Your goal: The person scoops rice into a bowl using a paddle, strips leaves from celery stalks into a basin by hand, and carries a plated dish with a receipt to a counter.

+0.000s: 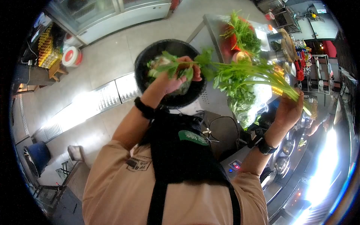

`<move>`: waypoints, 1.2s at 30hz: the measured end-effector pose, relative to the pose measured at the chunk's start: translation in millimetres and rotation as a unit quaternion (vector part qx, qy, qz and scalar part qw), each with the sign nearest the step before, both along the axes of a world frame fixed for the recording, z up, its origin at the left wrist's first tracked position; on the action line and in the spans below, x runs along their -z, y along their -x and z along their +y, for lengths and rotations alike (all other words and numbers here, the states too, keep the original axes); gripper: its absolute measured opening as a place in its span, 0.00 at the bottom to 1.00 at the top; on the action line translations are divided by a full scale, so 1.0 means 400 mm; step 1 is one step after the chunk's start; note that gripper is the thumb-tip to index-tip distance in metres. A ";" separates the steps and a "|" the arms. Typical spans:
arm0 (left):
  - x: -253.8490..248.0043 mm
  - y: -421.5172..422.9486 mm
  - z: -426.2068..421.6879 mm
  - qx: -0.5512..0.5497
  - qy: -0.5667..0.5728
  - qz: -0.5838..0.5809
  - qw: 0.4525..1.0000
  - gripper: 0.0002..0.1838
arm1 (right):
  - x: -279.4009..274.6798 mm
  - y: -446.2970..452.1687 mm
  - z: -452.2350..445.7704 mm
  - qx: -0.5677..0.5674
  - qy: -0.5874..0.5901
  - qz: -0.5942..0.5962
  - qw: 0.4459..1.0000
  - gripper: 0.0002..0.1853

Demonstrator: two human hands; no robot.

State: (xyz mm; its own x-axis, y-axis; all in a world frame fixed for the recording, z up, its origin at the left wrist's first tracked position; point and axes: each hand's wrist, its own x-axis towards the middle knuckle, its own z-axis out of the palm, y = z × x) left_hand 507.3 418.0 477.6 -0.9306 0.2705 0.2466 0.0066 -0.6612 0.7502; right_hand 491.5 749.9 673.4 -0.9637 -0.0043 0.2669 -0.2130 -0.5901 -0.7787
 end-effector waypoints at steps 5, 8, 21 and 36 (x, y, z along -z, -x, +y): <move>-0.003 0.013 -0.008 0.118 -0.215 -0.040 0.969 0.28 | 0.002 0.000 0.034 0.010 0.005 -0.029 1.000 0.08; -0.010 0.013 -0.010 0.140 -0.228 -0.060 0.962 0.30 | 0.003 0.000 0.041 -0.025 0.004 -0.020 0.999 0.09; -0.044 0.014 -0.006 0.150 -0.106 -0.141 0.973 0.14 | -0.008 -0.023 0.038 -0.006 -0.007 -0.013 1.000 0.07; -0.061 -0.003 0.045 -0.209 0.522 0.013 0.827 0.08 | 0.013 -0.038 0.038 0.096 -0.025 -0.038 0.994 0.07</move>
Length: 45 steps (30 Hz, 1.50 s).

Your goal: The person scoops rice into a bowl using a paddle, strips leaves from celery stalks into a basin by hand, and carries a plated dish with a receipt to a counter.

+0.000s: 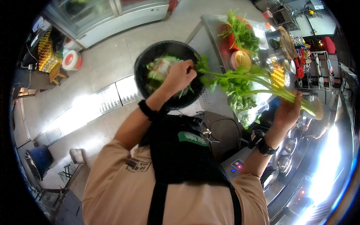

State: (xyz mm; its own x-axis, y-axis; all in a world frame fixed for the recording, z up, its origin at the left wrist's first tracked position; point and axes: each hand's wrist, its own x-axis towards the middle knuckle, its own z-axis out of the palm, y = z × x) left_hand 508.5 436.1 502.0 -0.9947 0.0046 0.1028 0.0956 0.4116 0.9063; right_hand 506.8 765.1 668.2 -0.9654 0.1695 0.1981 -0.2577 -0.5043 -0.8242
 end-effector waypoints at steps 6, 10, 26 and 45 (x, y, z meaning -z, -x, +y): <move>0.125 0.047 0.000 -0.024 -0.289 -0.238 0.927 0.12 | 0.025 0.012 -0.019 -0.074 0.012 0.022 0.997 0.07; 0.098 0.036 -0.003 0.027 -0.348 -0.211 0.913 0.13 | 0.038 0.018 -0.032 -0.081 0.013 0.016 0.997 0.07; 0.049 0.079 -0.029 -0.015 0.032 0.213 0.976 0.19 | 0.001 0.021 -0.038 -0.053 0.008 0.020 0.998 0.08; -0.048 0.028 0.041 0.236 -0.128 0.094 0.959 0.11 | 0.018 0.017 -0.010 -0.037 0.068 -0.004 0.997 0.11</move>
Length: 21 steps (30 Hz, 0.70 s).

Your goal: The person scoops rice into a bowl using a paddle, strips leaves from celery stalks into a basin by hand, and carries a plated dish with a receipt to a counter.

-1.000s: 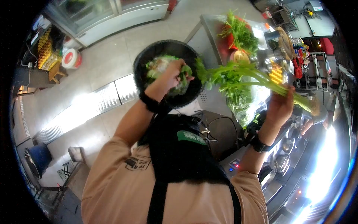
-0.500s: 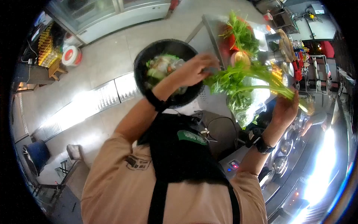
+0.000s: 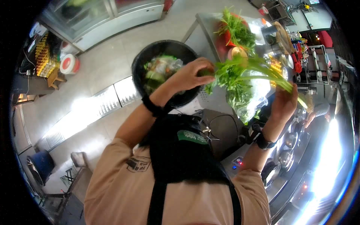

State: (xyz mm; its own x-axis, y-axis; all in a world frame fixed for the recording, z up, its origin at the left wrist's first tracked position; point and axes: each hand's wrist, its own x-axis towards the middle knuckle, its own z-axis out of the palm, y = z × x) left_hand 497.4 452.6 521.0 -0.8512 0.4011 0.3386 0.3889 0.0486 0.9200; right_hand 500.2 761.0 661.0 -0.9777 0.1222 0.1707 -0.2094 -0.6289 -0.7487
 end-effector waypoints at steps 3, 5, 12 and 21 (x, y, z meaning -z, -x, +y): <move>0.002 -0.006 0.037 -0.100 0.050 0.041 0.993 0.10 | 0.003 -0.001 -0.007 -0.005 0.007 -0.006 1.000 0.11; -0.001 -0.001 0.045 -0.112 0.047 0.060 0.991 0.10 | 0.003 0.002 -0.005 -0.007 0.009 -0.009 1.000 0.11; -0.019 -0.007 0.028 -0.184 -0.023 0.011 0.983 0.05 | 0.022 -0.003 0.005 0.000 0.010 -0.005 1.000 0.10; 0.072 0.040 -0.023 -0.182 -0.176 -0.358 0.899 0.15 | 0.041 -0.011 -0.059 0.037 -0.018 -0.003 0.999 0.09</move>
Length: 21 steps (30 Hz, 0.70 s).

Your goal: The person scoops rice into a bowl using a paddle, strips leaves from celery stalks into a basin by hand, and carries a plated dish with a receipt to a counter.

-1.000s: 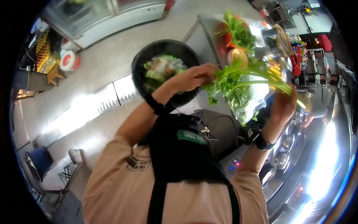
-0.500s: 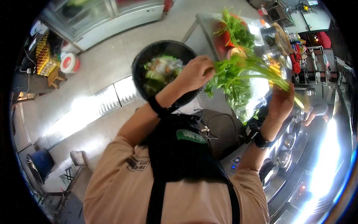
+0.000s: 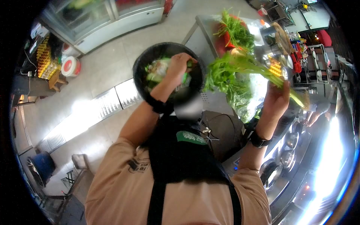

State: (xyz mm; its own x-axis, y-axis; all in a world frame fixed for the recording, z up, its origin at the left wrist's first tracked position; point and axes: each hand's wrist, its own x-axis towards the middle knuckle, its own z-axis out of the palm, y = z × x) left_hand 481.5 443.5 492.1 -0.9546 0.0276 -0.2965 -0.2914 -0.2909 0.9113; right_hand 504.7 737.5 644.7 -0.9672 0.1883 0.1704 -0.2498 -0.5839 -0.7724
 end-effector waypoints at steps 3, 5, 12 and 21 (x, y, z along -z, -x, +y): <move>0.074 0.008 -0.003 -0.043 0.309 0.139 0.940 0.15 | -0.002 0.001 0.003 -0.015 0.007 0.009 1.000 0.10; 0.010 0.007 -0.017 -0.148 0.380 0.351 0.843 0.14 | 0.003 0.002 0.010 -0.020 0.010 0.009 1.000 0.10; -0.125 -0.044 0.042 0.016 0.257 0.371 0.892 0.10 | 0.004 -0.001 -0.003 -0.061 0.047 -0.025 0.997 0.09; -0.135 -0.042 -0.010 0.053 0.163 0.266 0.949 0.08 | 0.007 -0.011 -0.009 -0.038 0.014 -0.021 0.999 0.09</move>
State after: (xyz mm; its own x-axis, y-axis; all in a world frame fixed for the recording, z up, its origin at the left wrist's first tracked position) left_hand 498.3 439.4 546.3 -0.9685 0.1222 0.2170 0.2230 0.0377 0.9741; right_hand 509.2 734.0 641.9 -0.9850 0.1190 0.1247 -0.1719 -0.6215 -0.7643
